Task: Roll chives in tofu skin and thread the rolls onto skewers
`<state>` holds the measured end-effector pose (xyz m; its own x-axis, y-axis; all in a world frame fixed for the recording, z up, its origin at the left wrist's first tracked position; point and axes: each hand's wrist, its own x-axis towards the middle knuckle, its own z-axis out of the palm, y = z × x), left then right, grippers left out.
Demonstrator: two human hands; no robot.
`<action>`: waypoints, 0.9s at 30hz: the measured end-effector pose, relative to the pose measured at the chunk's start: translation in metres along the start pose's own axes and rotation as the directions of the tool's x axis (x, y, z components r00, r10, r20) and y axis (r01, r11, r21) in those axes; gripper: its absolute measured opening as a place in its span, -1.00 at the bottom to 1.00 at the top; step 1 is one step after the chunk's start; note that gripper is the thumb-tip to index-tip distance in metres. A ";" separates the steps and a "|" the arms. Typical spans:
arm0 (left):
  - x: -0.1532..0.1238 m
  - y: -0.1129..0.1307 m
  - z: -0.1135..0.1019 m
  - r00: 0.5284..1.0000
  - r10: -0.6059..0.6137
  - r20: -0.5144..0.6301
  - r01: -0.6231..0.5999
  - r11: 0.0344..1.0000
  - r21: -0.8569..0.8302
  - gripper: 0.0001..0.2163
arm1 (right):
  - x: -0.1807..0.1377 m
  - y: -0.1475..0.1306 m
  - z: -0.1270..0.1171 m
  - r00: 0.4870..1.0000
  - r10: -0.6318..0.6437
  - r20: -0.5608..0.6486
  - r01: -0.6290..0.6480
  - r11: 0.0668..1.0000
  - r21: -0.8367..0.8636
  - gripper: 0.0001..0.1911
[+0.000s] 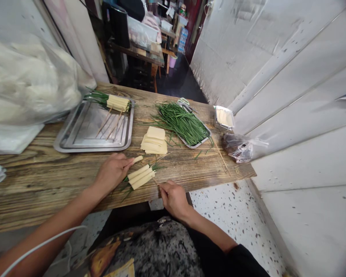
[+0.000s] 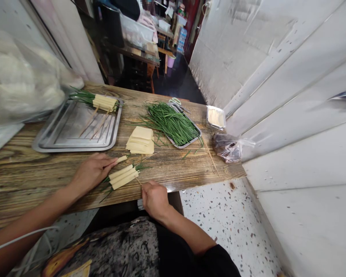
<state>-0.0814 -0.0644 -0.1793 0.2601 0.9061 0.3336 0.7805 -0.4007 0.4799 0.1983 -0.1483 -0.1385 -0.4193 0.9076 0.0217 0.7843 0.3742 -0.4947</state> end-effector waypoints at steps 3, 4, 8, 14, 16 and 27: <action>0.001 0.001 -0.002 1.000 0.007 0.005 -0.007 1.000 0.009 -0.50 | 0.000 0.000 0.000 1.000 -0.010 -0.009 0.010 1.000 0.002 -0.77; 0.001 0.002 -0.003 1.000 0.006 0.003 -0.006 1.000 0.008 -0.50 | -0.001 0.000 0.001 1.000 -0.018 -0.015 0.018 1.000 0.002 -0.77; 0.002 0.003 -0.003 1.000 0.008 -0.001 -0.008 1.000 0.008 -0.51 | -0.002 0.000 0.001 0.999 -0.034 -0.028 0.034 0.999 -0.009 -0.78; 0.002 0.002 -0.002 1.000 0.003 -0.004 -0.002 1.000 0.003 -0.50 | -0.001 -0.001 0.002 1.000 -0.010 0.001 0.010 1.000 -0.005 -0.78; 0.002 0.001 -0.003 1.000 -0.003 0.001 0.003 1.000 -0.004 -0.51 | -0.001 -0.001 0.003 1.000 -0.005 -0.001 0.005 1.000 -0.004 -0.79; 0.003 0.004 -0.004 0.998 -0.056 0.040 0.057 0.998 -0.010 -0.55 | 0.000 -0.002 0.009 1.000 -0.013 -0.027 0.012 0.999 -0.050 -0.79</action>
<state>-0.0805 -0.0642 -0.1731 0.2381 0.9320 0.2734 0.7881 -0.3499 0.5064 0.1923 -0.1508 -0.1453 -0.4172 0.9074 0.0517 0.8013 0.3940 -0.4502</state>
